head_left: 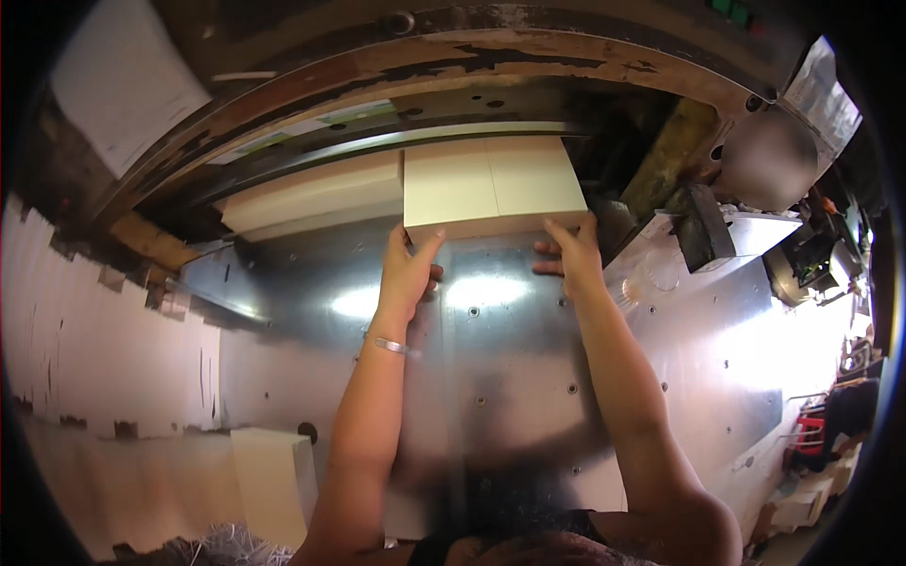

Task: The person aligns stacks of paper against a guide on a metal workbench, operates a large industrial paper cutter to trim the edges, and collects the resulting thin strips of paper into a plastic bag.

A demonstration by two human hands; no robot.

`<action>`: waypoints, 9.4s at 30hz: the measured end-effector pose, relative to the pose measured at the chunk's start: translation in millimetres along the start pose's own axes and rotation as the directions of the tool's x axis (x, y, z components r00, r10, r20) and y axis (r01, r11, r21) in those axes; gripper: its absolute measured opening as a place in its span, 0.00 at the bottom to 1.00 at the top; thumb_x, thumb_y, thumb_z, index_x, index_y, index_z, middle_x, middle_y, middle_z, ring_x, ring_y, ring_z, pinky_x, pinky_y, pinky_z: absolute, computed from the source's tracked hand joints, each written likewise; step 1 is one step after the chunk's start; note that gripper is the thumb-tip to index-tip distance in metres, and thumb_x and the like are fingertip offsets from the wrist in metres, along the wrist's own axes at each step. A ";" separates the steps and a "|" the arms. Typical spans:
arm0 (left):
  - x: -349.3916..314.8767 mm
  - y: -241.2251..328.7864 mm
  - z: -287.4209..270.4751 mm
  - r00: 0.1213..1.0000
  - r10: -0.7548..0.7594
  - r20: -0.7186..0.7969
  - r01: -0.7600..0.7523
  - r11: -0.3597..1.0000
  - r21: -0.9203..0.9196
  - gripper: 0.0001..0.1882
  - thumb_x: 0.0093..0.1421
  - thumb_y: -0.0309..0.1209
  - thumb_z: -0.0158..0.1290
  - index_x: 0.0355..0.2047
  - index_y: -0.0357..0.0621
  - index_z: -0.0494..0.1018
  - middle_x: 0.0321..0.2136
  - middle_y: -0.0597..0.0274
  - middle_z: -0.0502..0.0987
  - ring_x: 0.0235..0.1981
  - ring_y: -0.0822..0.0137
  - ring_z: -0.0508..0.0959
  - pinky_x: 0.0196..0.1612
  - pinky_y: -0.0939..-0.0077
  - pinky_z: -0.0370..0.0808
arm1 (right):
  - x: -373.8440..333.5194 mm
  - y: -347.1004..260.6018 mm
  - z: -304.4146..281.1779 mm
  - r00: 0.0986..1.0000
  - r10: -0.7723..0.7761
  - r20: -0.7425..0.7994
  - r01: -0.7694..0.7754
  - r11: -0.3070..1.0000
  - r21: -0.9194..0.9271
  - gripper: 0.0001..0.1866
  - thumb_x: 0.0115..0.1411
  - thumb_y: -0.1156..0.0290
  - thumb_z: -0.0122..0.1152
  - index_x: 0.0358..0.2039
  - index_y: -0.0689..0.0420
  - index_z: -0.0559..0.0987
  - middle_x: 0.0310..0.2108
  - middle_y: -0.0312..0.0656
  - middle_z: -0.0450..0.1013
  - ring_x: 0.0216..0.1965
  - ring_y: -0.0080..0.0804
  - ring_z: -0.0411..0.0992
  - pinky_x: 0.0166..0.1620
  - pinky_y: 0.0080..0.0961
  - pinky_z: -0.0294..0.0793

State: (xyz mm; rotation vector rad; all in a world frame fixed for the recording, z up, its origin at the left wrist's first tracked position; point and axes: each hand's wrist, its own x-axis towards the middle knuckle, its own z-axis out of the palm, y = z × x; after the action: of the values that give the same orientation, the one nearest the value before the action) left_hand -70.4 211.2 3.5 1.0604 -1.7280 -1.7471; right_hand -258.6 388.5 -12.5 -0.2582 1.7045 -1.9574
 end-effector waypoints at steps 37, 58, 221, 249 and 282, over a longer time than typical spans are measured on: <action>-451.5 -59.9 5.9 0.713 -0.125 0.690 0.010 0.986 0.168 0.31 0.68 0.32 0.56 0.68 0.39 0.59 0.61 0.57 0.70 0.53 0.72 0.74 0.53 0.77 0.73 | -197.6 28.7 -122.1 0.926 0.090 0.367 -0.048 0.991 -0.123 0.42 0.69 0.32 0.35 0.76 0.41 0.46 0.73 0.53 0.49 0.46 0.41 0.77 0.49 0.34 0.79; -128.3 24.4 -30.5 0.911 -0.078 0.405 -0.338 0.420 0.842 0.40 0.63 0.67 0.44 0.37 0.36 0.80 0.40 0.43 0.82 0.43 0.48 0.81 0.48 0.62 0.73 | -404.9 46.8 -135.0 0.570 0.343 0.747 -0.220 0.939 -0.264 0.44 0.71 0.35 0.35 0.66 0.64 0.65 0.52 0.47 0.77 0.26 0.22 0.70 0.26 0.17 0.67; 136.8 -8.9 34.7 0.834 0.544 -0.097 -0.527 0.836 0.153 0.43 0.58 0.38 0.63 0.68 0.33 0.59 0.69 0.48 0.61 0.72 0.59 0.57 0.70 0.70 0.53 | 94.2 51.8 68.0 0.873 -0.304 0.381 0.200 0.936 0.290 0.57 0.67 0.64 0.59 0.71 0.47 0.18 0.73 0.45 0.30 0.73 0.36 0.40 0.73 0.37 0.41; 183.3 -5.5 46.0 0.875 0.479 -0.066 -0.481 0.847 -0.228 0.27 0.64 0.24 0.38 0.64 0.31 0.67 0.61 0.50 0.71 0.60 0.57 0.72 0.63 0.65 0.68 | 85.9 40.7 90.0 0.870 -0.471 0.144 0.464 0.882 0.084 0.77 0.51 0.48 0.74 0.66 0.69 0.16 0.68 0.66 0.05 0.70 0.49 0.03 0.74 0.40 0.22; 186.5 -11.4 48.0 0.805 0.561 -0.193 -0.534 0.827 0.175 0.27 0.61 0.29 0.43 0.59 0.27 0.71 0.59 0.43 0.74 0.61 0.53 0.72 0.64 0.71 0.63 | 65.3 50.7 116.4 0.833 -0.240 0.498 0.195 0.970 0.143 0.73 0.55 0.51 0.73 0.69 0.65 0.19 0.71 0.70 0.16 0.75 0.58 0.27 0.73 0.40 0.41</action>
State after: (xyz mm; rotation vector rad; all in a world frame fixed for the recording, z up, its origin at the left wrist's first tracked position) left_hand -216.9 97.2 -49.2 0.6732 -1.7650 -1.1216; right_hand -245.7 252.0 -52.2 -0.8946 1.2774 -1.8838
